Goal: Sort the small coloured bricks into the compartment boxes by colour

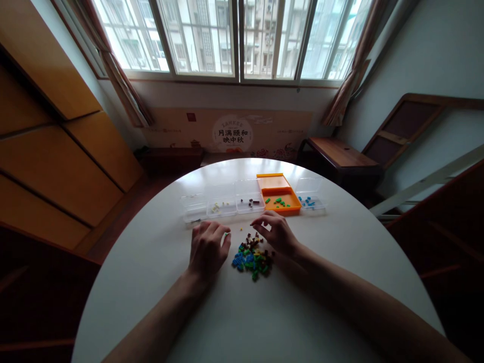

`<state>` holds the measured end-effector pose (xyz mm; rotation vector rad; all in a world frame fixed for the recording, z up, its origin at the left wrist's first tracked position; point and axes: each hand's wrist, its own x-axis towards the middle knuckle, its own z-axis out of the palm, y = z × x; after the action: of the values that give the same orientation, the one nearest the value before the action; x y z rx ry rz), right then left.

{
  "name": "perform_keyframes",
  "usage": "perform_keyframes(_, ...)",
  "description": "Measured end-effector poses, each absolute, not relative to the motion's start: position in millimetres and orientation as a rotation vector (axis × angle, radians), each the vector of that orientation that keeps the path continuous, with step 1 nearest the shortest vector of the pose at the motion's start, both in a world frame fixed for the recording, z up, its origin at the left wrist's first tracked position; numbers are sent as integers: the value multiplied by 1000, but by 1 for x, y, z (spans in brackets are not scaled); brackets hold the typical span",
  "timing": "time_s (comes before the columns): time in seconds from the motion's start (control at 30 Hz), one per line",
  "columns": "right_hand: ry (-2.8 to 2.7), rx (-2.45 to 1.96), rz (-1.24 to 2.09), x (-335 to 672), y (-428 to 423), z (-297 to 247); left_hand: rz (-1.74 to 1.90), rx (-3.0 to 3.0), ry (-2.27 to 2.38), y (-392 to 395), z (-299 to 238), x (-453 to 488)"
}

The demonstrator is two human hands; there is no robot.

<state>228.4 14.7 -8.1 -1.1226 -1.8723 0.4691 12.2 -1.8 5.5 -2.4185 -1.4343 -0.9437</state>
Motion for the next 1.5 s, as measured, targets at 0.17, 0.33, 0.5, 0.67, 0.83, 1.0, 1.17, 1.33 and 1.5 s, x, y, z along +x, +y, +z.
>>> perform_keyframes(0.17,-1909,-1198,368,234,28,-8,-820,-2285,-1519,1,6,6)
perform_keyframes(0.33,-1830,-1340,303,234,54,0,-767,-2377,-1567,3,3,2)
perform_keyframes(0.5,-1760,-1384,269,227,81,5,-803,-2478,-1512,3,3,3)
perform_keyframes(0.67,-1780,-1339,267,218,76,5,-815,-2587,-1517,1,5,4)
perform_keyframes(0.83,-1830,-1222,338,212,49,0,-859,-2575,-1518,-1,5,6)
perform_keyframes(1.0,-1870,-1143,432,209,28,-3,-819,-2622,-1460,-1,4,7)
perform_keyframes(1.17,-1911,-1127,660,205,15,3,-937,-2614,-1317,-2,5,10)
perform_keyframes(1.33,-1971,-988,873,203,8,7,-1138,-2490,-1115,-7,9,13)
perform_keyframes(1.5,-1912,-915,1007,202,7,6,-1180,-2462,-1093,-8,10,12)
